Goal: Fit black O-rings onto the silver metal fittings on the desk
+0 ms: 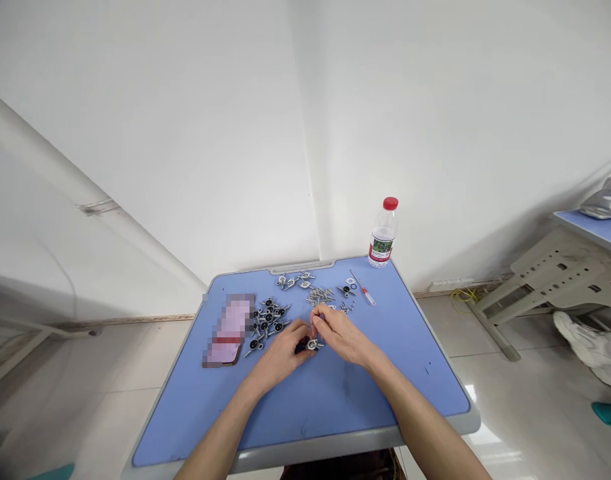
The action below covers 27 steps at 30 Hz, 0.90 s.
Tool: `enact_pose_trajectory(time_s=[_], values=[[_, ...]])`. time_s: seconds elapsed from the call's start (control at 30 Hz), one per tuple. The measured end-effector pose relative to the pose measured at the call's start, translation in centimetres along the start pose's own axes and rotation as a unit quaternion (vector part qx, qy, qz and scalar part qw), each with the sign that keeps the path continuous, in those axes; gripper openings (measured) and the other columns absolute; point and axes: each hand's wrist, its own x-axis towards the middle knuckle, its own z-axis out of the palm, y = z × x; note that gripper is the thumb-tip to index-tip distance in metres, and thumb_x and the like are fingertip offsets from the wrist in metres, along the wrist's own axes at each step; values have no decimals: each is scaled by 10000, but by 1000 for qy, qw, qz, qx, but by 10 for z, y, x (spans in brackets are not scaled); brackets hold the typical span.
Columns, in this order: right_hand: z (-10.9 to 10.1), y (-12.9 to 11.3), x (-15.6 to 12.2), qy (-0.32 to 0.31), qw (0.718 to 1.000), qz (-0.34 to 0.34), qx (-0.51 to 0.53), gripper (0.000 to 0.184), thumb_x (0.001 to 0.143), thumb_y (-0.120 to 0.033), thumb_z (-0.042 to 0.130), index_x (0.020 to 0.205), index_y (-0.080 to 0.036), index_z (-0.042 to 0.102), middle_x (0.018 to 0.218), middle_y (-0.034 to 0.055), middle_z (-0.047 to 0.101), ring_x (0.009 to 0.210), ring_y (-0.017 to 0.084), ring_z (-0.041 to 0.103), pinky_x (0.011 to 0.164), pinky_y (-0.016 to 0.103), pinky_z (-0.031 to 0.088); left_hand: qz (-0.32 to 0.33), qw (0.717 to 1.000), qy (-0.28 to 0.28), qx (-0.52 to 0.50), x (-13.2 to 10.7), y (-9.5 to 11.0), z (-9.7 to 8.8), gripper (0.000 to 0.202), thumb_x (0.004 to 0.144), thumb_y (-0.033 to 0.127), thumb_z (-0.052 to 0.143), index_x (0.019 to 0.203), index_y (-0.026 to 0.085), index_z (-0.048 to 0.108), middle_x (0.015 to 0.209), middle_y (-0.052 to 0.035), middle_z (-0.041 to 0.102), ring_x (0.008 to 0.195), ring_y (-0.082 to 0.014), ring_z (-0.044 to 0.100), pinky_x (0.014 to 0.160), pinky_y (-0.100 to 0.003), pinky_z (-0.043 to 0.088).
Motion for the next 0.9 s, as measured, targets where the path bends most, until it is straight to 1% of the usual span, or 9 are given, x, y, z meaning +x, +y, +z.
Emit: enact_pose_trajectory(time_s=[0.13, 0.23, 0.3, 0.33, 0.4, 0.47, 0.57, 0.7, 0.9], values=[[-1, -4, -3, -15, 999, -28, -34, 218, 984, -259, 318, 846, -218, 483, 780, -25, 569, 693, 124, 507, 650, 261, 394, -4, 1000, 1, -2, 0, 0, 0, 139, 777, 166, 570, 907, 214, 565, 946, -14, 552, 855, -181, 535, 766, -293, 431], [1, -3, -4, -21, 997, -44, -52, 125, 975, -230, 330, 979, -229, 455, 794, -17, 590, 708, 137, 533, 659, 269, 410, -4, 1000, 10, -13, -1, -2, 2, 138, 776, 166, 571, 904, 216, 567, 964, -16, 556, 885, -188, 539, 782, -298, 433], [3, 0, -3, -13, 996, -54, -71, 110, 968, -222, 349, 1040, -228, 432, 793, -9, 603, 705, 148, 551, 649, 274, 414, -6, 1000, 13, -19, -1, -3, 3, 140, 777, 172, 575, 910, 215, 571, 979, -20, 557, 907, -194, 541, 801, -305, 435], [4, 1, -3, -8, 994, -65, -89, 101, 967, -225, 359, 1031, -226, 438, 791, -4, 605, 704, 152, 555, 643, 275, 411, -8, 1000, 13, -20, -1, -4, 4, 147, 778, 176, 578, 920, 215, 575, 986, -22, 557, 913, -196, 542, 810, -308, 436], [5, 5, -1, 3, 985, -97, -140, 94, 967, -244, 379, 952, -223, 470, 797, 9, 601, 710, 160, 552, 638, 279, 402, -13, 1000, 14, -19, -1, -5, 5, 168, 779, 184, 581, 944, 218, 583, 995, -26, 557, 915, -198, 543, 819, -314, 438], [4, 9, 0, 15, 972, -130, -194, 146, 972, -271, 383, 892, -221, 494, 814, 25, 593, 714, 167, 542, 633, 286, 393, -15, 1000, 16, -18, -1, -5, 6, 167, 780, 189, 577, 943, 221, 586, 996, -26, 556, 916, -198, 543, 814, -313, 440], [2, 13, 2, 31, 955, -154, -251, 231, 989, -320, 338, 882, -222, 518, 820, 41, 572, 690, 171, 523, 602, 290, 375, -13, 1000, 15, -16, -1, -4, 5, 128, 779, 185, 569, 902, 219, 579, 968, -19, 553, 884, -191, 543, 785, -303, 440], [2, 13, 1, 30, 954, -162, -252, 293, 1004, -328, 280, 890, -229, 532, 781, 35, 570, 674, 169, 518, 605, 297, 381, -15, 1000, 17, -9, 0, -3, 5, 103, 775, 175, 569, 870, 213, 574, 925, -16, 546, 836, -182, 537, 746, -291, 433], [0, 4, -2, -1, 960, -151, -235, 284, 1003, -264, 255, 1004, -226, 537, 853, 49, 592, 738, 180, 540, 669, 315, 423, -10, 1000, 11, -12, -1, -1, 3, 147, 779, 175, 572, 917, 226, 579, 941, -13, 549, 851, -181, 530, 755, -288, 425]])
